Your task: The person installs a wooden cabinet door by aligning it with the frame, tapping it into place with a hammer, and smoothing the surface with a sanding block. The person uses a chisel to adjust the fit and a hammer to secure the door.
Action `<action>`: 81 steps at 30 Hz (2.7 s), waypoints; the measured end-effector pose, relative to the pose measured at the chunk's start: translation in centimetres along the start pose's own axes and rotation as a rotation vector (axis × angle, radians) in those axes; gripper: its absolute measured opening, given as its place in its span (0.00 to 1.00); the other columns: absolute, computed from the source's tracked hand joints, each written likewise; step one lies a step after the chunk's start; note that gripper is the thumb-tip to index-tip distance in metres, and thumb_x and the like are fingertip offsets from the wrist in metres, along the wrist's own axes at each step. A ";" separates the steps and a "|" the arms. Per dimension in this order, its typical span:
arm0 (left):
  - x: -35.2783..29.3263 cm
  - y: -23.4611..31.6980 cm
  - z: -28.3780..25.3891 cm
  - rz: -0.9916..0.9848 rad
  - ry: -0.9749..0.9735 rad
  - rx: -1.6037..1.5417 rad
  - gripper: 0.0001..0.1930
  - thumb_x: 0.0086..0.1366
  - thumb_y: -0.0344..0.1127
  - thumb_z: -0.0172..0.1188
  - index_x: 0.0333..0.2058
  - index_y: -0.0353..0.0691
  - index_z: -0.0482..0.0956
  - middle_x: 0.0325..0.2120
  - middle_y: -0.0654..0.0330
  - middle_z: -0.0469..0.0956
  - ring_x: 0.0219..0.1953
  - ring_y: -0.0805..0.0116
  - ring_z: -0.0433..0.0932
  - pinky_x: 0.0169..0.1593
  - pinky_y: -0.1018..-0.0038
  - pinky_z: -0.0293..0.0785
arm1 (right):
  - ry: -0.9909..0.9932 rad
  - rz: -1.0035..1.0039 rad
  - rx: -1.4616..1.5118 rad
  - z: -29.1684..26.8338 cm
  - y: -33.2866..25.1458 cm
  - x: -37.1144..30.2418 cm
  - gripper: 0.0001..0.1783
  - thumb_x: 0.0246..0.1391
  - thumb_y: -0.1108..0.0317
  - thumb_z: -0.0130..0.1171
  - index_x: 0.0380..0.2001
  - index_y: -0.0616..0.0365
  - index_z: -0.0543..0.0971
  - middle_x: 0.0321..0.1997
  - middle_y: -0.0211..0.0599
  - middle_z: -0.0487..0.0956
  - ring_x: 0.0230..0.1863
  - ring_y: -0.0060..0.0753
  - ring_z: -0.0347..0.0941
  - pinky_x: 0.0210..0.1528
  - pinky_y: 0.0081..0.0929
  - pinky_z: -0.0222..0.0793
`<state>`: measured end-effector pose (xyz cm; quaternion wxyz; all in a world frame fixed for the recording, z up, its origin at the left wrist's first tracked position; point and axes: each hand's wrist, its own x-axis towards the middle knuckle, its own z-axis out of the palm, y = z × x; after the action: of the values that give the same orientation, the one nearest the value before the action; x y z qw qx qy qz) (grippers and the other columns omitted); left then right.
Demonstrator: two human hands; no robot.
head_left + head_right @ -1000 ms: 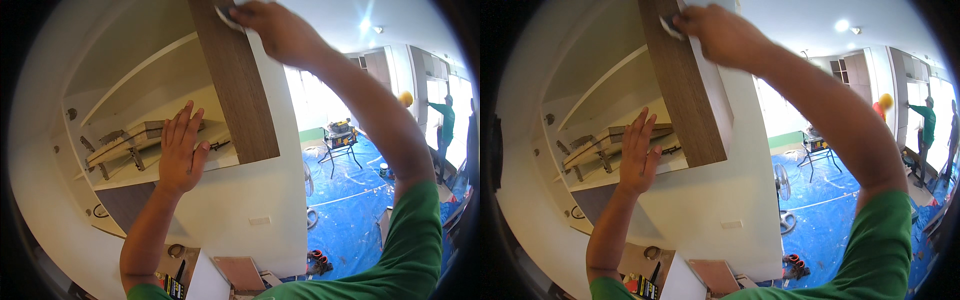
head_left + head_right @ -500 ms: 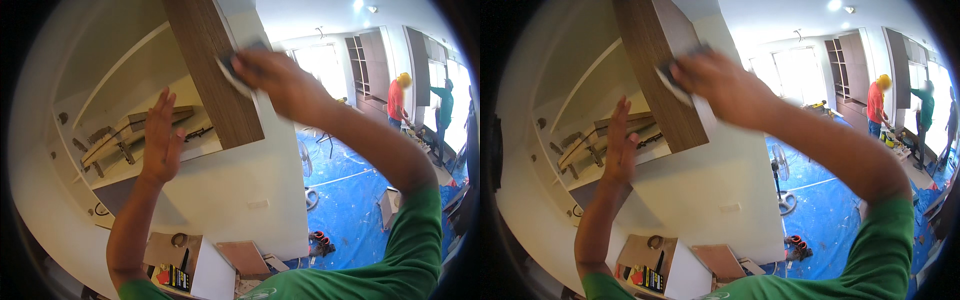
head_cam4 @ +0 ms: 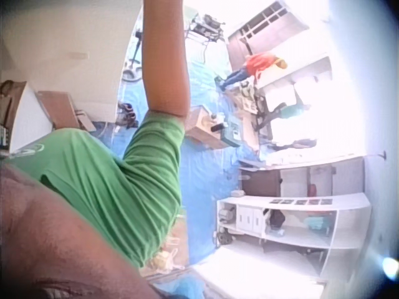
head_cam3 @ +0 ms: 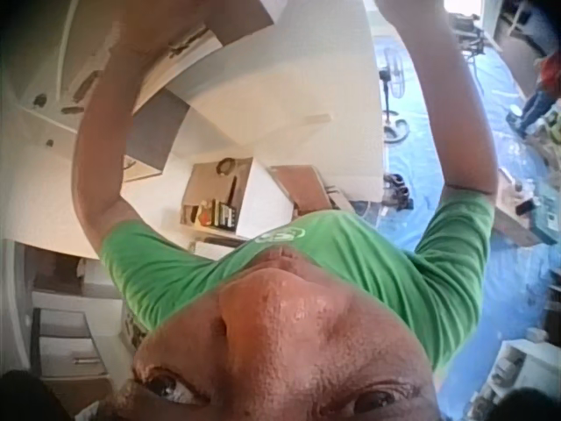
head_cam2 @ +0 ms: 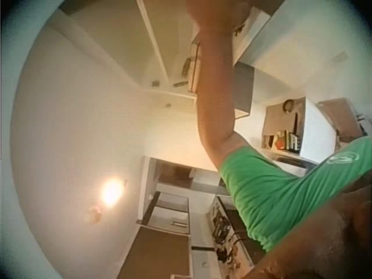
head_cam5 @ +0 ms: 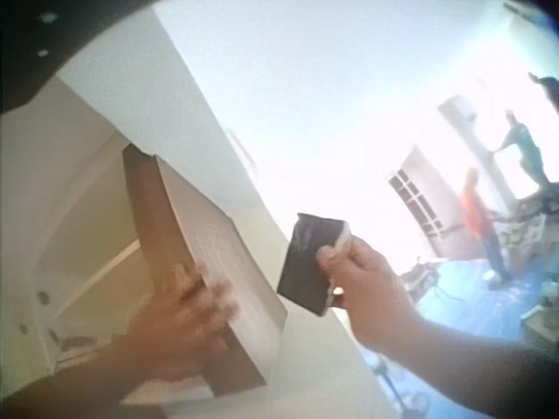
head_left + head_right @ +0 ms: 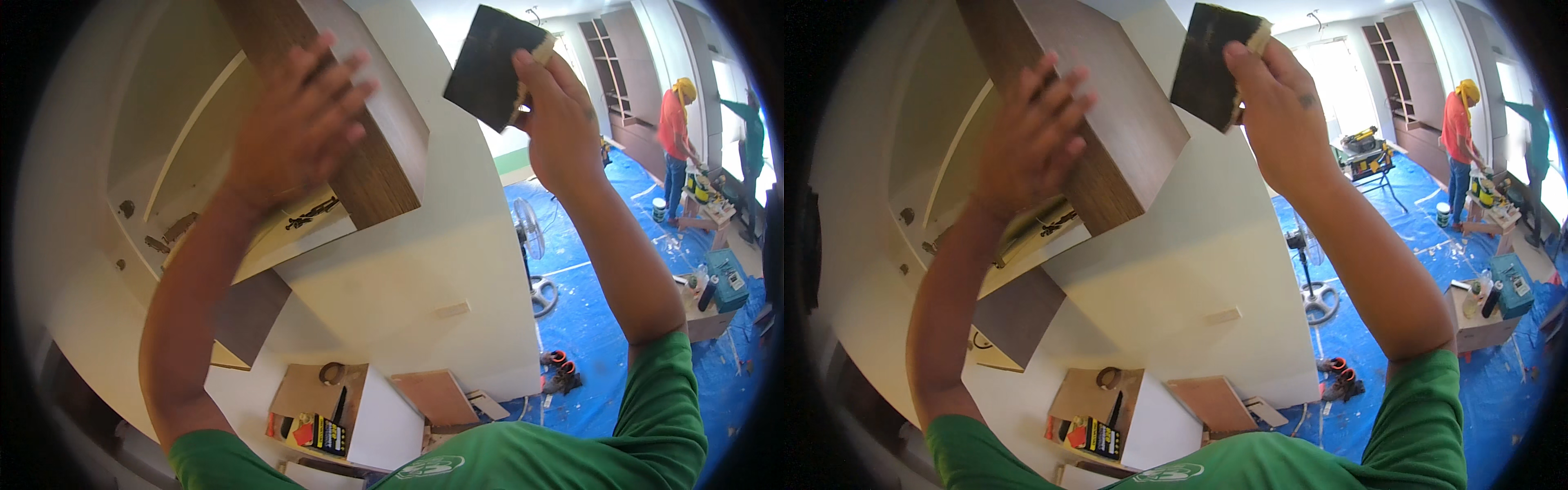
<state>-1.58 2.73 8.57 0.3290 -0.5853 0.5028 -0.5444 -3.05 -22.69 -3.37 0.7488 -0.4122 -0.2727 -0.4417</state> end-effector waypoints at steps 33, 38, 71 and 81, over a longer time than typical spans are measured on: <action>-10.7 5.7 2.8 -0.479 -0.025 -0.334 0.38 0.74 0.52 0.41 0.72 0.30 0.48 0.71 0.36 0.51 0.74 0.41 0.50 0.74 0.47 0.40 | -0.757 -0.922 -0.720 -0.4 8.1 -1.6 0.40 0.50 0.76 0.60 0.69 0.45 0.68 0.77 0.27 0.61 0.78 0.49 0.52 0.77 0.52 0.50; -10.9 5.7 2.9 -0.463 -0.017 -0.327 0.38 0.74 0.51 0.43 0.71 0.29 0.49 0.71 0.37 0.52 0.74 0.41 0.51 0.73 0.47 0.40 | -0.822 -0.919 -0.870 -3.2 7.9 -5.1 0.32 0.58 0.70 0.54 0.68 0.42 0.70 0.76 0.24 0.62 0.79 0.48 0.48 0.78 0.57 0.46; -10.5 5.6 2.4 -0.475 -0.007 -0.298 0.37 0.75 0.53 0.40 0.73 0.32 0.48 0.73 0.39 0.49 0.75 0.42 0.49 0.74 0.46 0.40 | -0.615 -1.282 -1.025 4.5 3.6 5.5 0.39 0.48 0.84 0.54 0.66 0.51 0.71 0.74 0.33 0.66 0.76 0.51 0.55 0.74 0.53 0.55; -10.7 5.8 2.2 -0.501 0.063 -0.316 0.36 0.75 0.49 0.42 0.72 0.32 0.51 0.72 0.42 0.53 0.74 0.47 0.53 0.74 0.47 0.41 | -0.516 -1.152 -0.989 10.9 0.5 12.9 0.41 0.49 0.85 0.52 0.68 0.48 0.69 0.74 0.29 0.66 0.74 0.44 0.60 0.69 0.36 0.67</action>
<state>0.24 10.91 -0.56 0.0733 -0.7179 0.4312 -0.5415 2.81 -18.84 11.99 0.0471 -0.5798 -0.3797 -0.7193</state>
